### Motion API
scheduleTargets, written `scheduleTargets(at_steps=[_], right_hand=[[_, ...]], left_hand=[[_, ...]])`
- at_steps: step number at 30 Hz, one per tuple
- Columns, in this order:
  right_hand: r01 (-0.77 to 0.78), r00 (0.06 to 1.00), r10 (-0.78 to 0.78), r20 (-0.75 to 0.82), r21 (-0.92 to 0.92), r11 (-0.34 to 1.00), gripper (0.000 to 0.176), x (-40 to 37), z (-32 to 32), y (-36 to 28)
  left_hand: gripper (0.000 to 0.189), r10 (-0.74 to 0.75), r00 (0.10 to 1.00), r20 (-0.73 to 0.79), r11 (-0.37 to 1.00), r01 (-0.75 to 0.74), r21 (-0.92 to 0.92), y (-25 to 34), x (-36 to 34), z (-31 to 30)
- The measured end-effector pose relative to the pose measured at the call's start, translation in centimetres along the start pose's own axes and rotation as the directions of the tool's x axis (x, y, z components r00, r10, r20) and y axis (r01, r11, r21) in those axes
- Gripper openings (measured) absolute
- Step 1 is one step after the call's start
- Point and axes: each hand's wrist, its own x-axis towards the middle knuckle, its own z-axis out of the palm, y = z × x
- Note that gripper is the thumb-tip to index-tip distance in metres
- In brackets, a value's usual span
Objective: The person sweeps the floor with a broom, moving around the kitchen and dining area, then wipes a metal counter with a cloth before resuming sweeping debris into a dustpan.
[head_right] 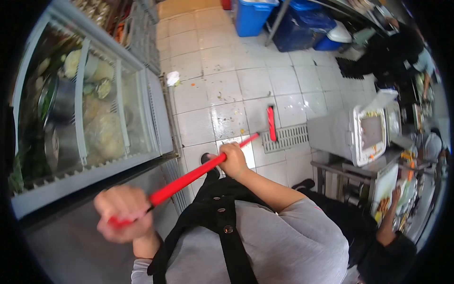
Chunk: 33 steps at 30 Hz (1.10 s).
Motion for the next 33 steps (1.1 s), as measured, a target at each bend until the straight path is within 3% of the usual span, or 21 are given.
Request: scheduleTargets(at_steps=[2, 3, 5, 6, 8, 9, 10, 11, 13, 14, 16, 19, 21, 24, 27, 30, 31, 33], right_hand=[[-0.203, 0.976, 0.207, 0.065, -0.061, 0.977, 0.045, -4.5, 1.1, 4.7], [-0.234, 0.965, 0.243, 0.095, -0.098, 0.967, 0.043, -7.3, 1.8, 7.4], [-0.342, 0.917, 0.359, 0.174, -0.118, 0.932, 0.033, -11.6, 3.4, 10.4], [-0.396, 0.883, 0.415, 0.219, -0.127, 0.91, 0.028, -13.1, 3.9, 10.8], [-0.461, 0.873, 0.466, 0.143, -0.066, 0.885, 0.022, -12.8, 6.1, 9.3], [-0.488, 0.866, 0.489, 0.104, -0.035, 0.872, 0.019, -11.8, 7.5, 8.3], [-0.407, 0.913, 0.406, 0.032, 0.02, 0.913, 0.019, -9.8, 8.6, 7.1], [-0.348, 0.937, 0.349, -0.003, 0.086, 0.934, 0.029, -6.9, 8.4, 4.7], [-0.2, 0.965, 0.23, -0.127, 0.212, 0.957, 0.029, -1.8, 9.1, 2.1], [-0.09, 0.969, 0.141, -0.201, 0.241, 0.966, 0.029, 0.7, 9.5, 2.0], [-0.016, 0.962, 0.091, -0.257, 0.28, 0.96, 0.024, 5.6, 10.3, 2.6], [0.111, 0.915, 0.014, -0.402, 0.284, 0.952, 0.022, 10.7, 9.3, 1.7], [0.192, 0.887, -0.055, -0.459, 0.256, 0.947, 0.021, 12.9, 8.2, -0.5], [0.172, 0.903, -0.044, -0.427, 0.265, 0.949, 0.02, 10.3, 6.3, -5.5], [-0.002, 0.921, 0.09, -0.378, 0.227, 0.974, 0.023, 5.5, 6.6, -6.8], [-0.127, 0.892, 0.235, -0.385, 0.285, 0.95, 0.024, 2.0, 8.8, -5.3], [-0.168, 0.876, 0.288, -0.386, 0.316, 0.934, 0.025, 1.3, 9.8, -4.4], [-0.087, 0.871, 0.24, -0.428, 0.347, 0.934, 0.026, 2.3, 11.8, -2.5]], left_hand=[[0.028, -0.249, 0.965, -0.079, 0.955, 0.258, 0.148, -4.4, -1.2, -2.1], [0.027, -0.368, 0.929, -0.028, 0.922, 0.369, 0.114, -6.3, -1.7, -3.1], [0.033, -0.526, 0.84, 0.134, 0.849, 0.528, 0.021, -9.2, -3.0, -4.4], [0.033, -0.551, 0.802, 0.233, 0.833, 0.547, 0.085, -9.5, -2.6, -4.6], [0.033, -0.588, 0.691, 0.419, 0.804, 0.555, 0.213, -9.8, -1.1, -4.4], [0.036, -0.54, 0.718, 0.44, 0.842, 0.45, 0.298, -9.0, 0.5, -4.1], [0.04, -0.507, 0.766, 0.394, 0.857, 0.397, 0.329, -7.5, 2.0, -3.8], [0.044, -0.51, 0.785, 0.353, 0.857, 0.43, 0.283, -5.6, 3.8, -2.9], [0.05, -0.373, 0.8, 0.469, 0.927, 0.294, 0.234, -3.2, 5.7, -1.3], [0.051, -0.305, 0.722, 0.621, 0.952, 0.206, 0.229, -3.2, 6.3, -1.0], [0.053, -0.153, 0.486, 0.861, 0.986, 0.021, 0.163, -3.8, 7.9, -0.6], [0.046, -0.199, 0.381, 0.903, 0.946, -0.167, 0.279, -3.7, 7.5, 0.3], [0.045, -0.044, 0.376, 0.926, 0.983, -0.148, 0.107, -1.9, 8.2, 0.2], [0.041, 0.118, 0.406, 0.906, 0.992, -0.077, -0.095, 3.0, 9.3, -0.1], [0.041, 0.045, 0.558, 0.829, 0.999, -0.023, -0.039, 5.4, 9.6, -1.1], [0.042, -0.18, 0.603, 0.777, 0.973, 0.227, 0.049, 2.5, 10.0, -1.5], [0.038, -0.206, 0.514, 0.832, 0.967, 0.236, 0.094, 1.4, 10.4, -1.3], [0.033, -0.258, 0.31, 0.915, 0.95, 0.252, 0.182, -0.8, 11.0, -0.7]])
